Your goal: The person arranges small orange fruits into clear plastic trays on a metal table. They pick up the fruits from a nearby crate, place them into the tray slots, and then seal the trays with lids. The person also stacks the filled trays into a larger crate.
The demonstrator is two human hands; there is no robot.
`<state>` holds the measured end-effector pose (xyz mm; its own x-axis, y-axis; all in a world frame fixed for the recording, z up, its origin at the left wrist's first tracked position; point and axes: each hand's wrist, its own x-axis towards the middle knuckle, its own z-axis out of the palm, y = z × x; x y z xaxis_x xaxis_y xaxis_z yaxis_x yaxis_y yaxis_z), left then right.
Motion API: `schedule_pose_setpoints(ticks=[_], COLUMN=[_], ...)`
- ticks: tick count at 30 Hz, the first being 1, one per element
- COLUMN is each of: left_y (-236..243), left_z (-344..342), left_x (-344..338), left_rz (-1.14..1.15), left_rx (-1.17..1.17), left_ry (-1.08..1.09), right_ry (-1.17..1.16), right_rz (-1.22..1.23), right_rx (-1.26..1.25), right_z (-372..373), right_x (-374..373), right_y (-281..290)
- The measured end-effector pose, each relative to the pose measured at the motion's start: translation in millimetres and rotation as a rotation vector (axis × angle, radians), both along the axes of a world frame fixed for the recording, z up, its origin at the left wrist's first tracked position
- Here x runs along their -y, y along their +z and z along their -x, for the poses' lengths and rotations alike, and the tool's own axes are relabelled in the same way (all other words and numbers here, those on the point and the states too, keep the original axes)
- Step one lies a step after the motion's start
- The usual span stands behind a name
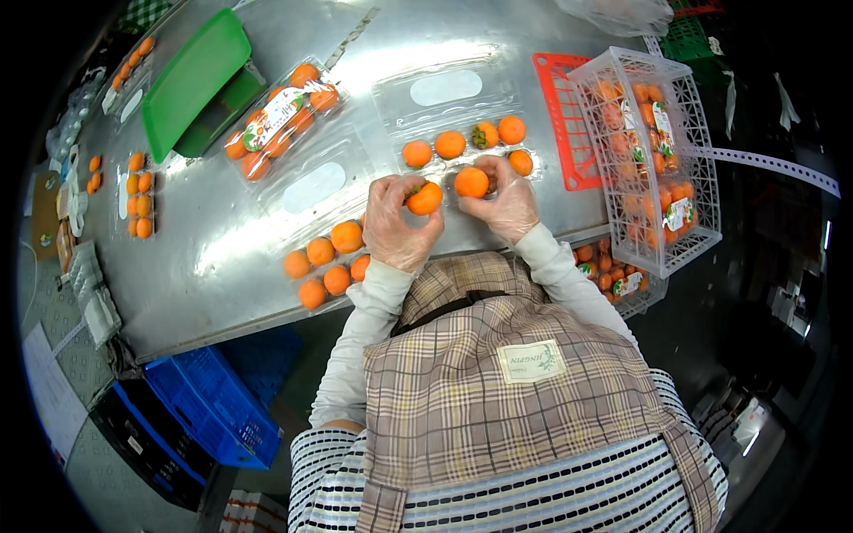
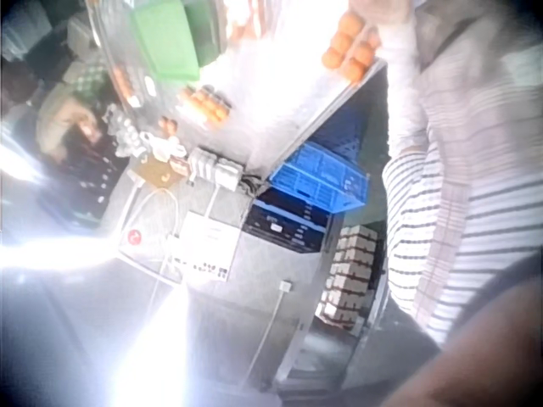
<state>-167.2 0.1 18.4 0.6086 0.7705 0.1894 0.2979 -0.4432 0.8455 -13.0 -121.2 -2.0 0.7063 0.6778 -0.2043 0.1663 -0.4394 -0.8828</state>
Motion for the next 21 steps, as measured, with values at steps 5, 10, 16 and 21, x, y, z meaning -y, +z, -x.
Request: schedule_pose_setpoints(ticks=[5,10,16,21], left_y=[3.6,6.2,-44.5,-45.9], left_z=[-3.0,-3.0,-1.5,-12.3], left_x=[0.3,-1.0,-2.1,-5.9], left_rz=[-0.07,-0.075,0.899,0.386], left_rx=[0.055,0.099,0.157,-0.28], left_ry=[-0.053,-0.086,0.038,-0.11], right_ry=[-0.013,0.042,0.248,0.332], right_rz=[0.01,0.054,0.151,0.156], right_rx=[-0.135,0.035,0.505,0.699], right_z=[-0.8,1.6,-4.3,-8.7], right_x=[10.8,9.1,-7.3,-11.8], right_y=[-5.3,4.2,-2.6,-15.5])
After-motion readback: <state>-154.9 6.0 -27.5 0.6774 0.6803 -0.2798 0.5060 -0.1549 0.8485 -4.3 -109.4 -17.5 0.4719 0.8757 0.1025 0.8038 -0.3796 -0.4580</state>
